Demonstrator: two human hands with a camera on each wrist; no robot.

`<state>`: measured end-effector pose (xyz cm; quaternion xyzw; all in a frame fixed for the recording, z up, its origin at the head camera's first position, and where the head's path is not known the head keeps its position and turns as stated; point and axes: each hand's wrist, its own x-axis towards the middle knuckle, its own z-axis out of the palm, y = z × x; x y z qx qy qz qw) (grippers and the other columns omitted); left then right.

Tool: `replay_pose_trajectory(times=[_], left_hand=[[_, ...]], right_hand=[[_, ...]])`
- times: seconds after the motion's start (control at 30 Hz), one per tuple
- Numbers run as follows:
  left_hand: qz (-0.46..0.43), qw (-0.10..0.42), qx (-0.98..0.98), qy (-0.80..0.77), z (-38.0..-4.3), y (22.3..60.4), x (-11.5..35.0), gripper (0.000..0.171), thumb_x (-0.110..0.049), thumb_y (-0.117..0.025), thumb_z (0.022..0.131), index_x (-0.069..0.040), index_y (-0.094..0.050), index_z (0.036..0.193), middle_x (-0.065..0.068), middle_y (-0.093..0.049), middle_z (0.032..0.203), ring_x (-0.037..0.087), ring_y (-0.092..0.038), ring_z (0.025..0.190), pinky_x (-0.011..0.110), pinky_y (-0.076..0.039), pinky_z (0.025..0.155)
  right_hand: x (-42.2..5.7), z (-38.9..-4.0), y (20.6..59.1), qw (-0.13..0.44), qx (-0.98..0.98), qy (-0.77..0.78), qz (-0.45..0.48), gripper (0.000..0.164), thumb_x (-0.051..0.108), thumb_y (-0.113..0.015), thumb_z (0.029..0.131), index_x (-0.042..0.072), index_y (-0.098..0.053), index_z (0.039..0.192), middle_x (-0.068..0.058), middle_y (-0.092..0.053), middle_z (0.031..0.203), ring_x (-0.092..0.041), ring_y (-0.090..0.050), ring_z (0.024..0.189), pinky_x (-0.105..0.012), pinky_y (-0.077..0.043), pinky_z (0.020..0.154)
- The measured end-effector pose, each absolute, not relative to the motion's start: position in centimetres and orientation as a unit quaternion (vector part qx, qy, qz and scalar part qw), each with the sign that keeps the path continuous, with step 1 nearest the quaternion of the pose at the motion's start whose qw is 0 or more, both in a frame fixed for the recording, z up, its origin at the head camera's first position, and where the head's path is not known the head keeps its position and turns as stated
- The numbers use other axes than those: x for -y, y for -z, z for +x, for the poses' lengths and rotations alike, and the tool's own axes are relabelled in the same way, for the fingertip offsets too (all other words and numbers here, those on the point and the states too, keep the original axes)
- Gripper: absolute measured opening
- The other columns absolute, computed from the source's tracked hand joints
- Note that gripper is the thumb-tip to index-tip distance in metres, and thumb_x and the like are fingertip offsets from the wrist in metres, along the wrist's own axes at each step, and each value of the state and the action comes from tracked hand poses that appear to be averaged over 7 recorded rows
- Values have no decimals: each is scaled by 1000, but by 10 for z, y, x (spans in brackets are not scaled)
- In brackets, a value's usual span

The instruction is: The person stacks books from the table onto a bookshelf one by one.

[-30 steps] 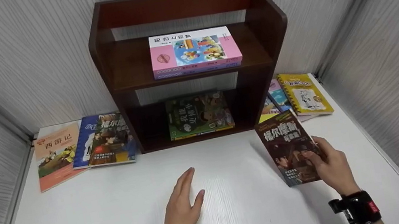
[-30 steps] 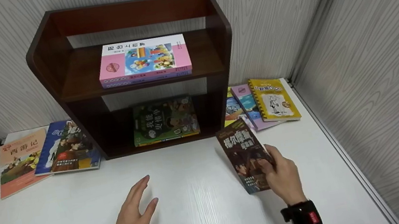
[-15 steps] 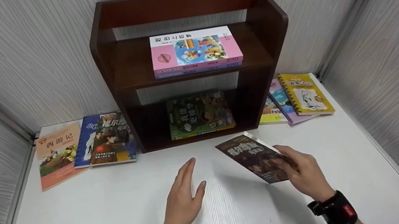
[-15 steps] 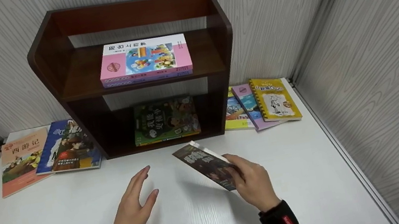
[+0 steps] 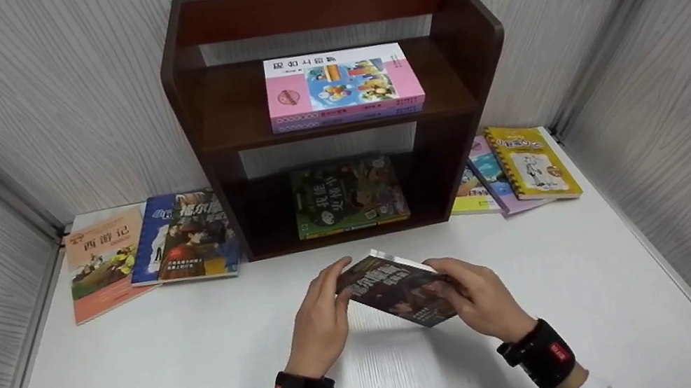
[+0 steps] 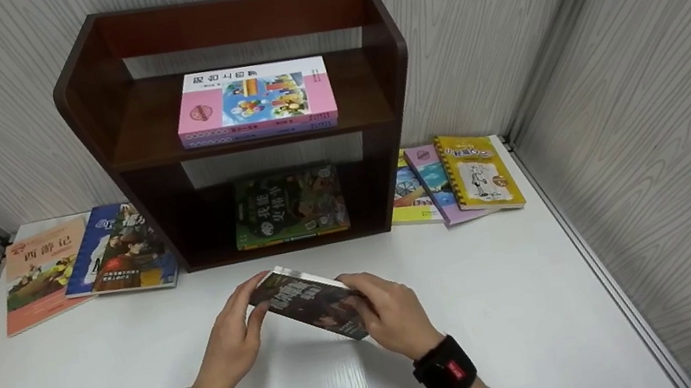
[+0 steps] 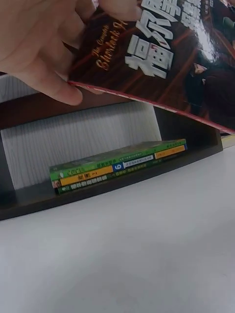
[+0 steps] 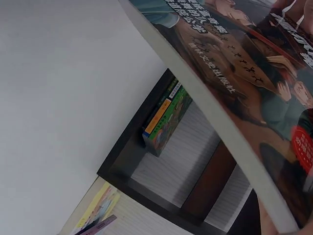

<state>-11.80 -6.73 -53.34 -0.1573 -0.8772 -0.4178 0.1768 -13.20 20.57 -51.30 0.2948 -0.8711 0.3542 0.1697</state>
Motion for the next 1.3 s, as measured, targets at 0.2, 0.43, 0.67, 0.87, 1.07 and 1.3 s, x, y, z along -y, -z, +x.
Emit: replay_pose_trajectory(times=[0.2,0.43,0.67,0.87,1.07,1.3], left_hand=[[-118,286,852,423,-122,534,73,17,-10,-64,100,-7,-71,115,8,-77,106,21,-76,94,40,-61,77],[-68,340,828,440,-121,531,82,18,-10,-64,99,-1,-72,113,13,-79,102,26,-77,89,42,-61,71],[-34,325,795,511,-119,525,87,22,-12,-61,102,2,-71,115,14,-79,100,25,-76,87,39,-61,72],[-10,278,766,579,-116,522,80,25,-16,-59,104,0,-70,119,11,-77,98,17,-69,83,26,-54,71],[16,260,735,626,-118,521,76,27,-18,-62,103,-4,-70,125,14,-70,83,6,-45,58,20,-37,54],[44,299,706,641,-119,519,72,37,-12,-71,96,-5,-69,132,17,-76,116,4,-69,72,15,-44,51]], right_hand=[[-199,-140,512,140,849,-411,301,29,4,-70,96,15,-68,123,0,-73,114,-13,-71,97,-31,-62,79],[-205,-146,511,164,847,-458,213,37,11,-75,94,11,-63,128,-3,-72,111,-12,-71,89,-25,-60,71],[-204,-146,510,188,845,-470,175,53,9,-70,98,2,-47,145,-12,-71,119,-23,-74,100,-29,-62,82],[-199,-144,512,208,834,-473,193,51,6,-64,101,2,-48,150,-15,-71,122,-24,-75,98,-22,-61,79],[-194,-145,512,257,820,-465,211,65,0,-65,99,4,-39,158,-19,-70,125,-23,-75,93,-17,-59,73],[-190,-144,510,278,816,-450,234,62,-5,-68,95,4,-49,153,-22,-61,144,-29,-73,106,-17,-59,77]])
